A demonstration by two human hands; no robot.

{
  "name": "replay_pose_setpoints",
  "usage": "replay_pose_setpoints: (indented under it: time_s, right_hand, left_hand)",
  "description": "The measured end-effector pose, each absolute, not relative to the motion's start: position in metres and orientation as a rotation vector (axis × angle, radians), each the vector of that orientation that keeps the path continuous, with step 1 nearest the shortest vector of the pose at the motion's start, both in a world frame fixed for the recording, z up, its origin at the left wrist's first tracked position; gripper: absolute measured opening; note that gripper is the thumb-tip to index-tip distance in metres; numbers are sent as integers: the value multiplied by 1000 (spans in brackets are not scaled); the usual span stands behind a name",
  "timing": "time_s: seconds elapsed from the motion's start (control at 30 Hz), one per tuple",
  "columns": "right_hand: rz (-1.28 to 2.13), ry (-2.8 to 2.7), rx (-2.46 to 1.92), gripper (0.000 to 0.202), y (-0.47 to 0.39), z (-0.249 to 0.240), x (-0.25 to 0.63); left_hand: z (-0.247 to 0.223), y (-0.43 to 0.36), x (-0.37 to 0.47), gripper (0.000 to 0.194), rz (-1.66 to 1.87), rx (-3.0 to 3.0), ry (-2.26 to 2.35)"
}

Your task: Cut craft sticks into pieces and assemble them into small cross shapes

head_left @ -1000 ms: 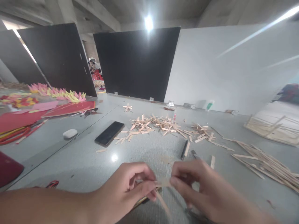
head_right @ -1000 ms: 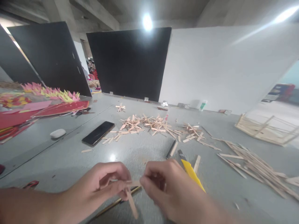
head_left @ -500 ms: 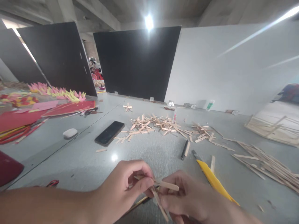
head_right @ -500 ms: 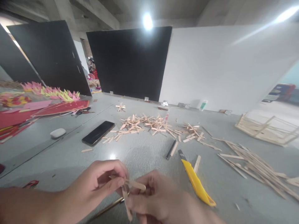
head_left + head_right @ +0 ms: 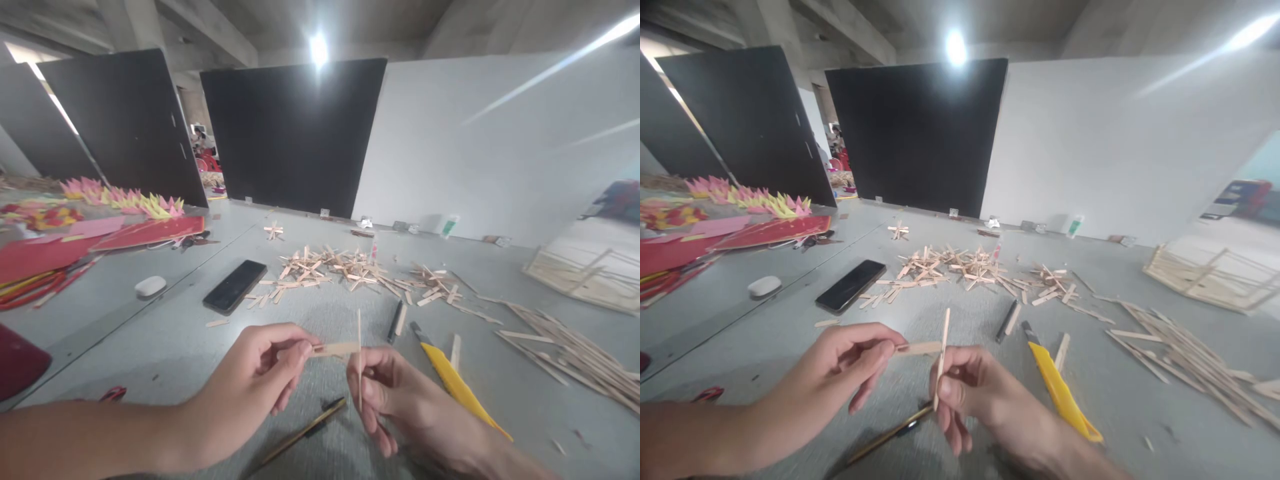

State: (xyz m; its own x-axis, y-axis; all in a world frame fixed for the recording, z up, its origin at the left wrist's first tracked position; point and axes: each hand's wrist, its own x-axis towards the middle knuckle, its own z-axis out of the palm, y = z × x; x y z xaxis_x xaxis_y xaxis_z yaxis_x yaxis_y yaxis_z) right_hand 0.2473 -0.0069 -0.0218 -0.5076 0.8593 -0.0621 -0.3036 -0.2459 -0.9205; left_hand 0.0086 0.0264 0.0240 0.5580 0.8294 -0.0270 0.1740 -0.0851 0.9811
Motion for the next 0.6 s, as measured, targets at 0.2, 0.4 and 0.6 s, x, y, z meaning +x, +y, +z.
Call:
replay_pose_setpoints:
  time_s: [0.2,0.4,0.6]
  right_hand:
    - [1924,-1208,-731,38,-6,-22,253]
    - [1935,-1213,-714,43,-5,-22,254]
    - [1944,-1210,-741,40,-4,-20,257]
  left_hand:
    - [25,22,8,37,622,1753,881]
    - [27,25,8,40,647,1675,896]
    - [27,26,9,44,623,1649,882]
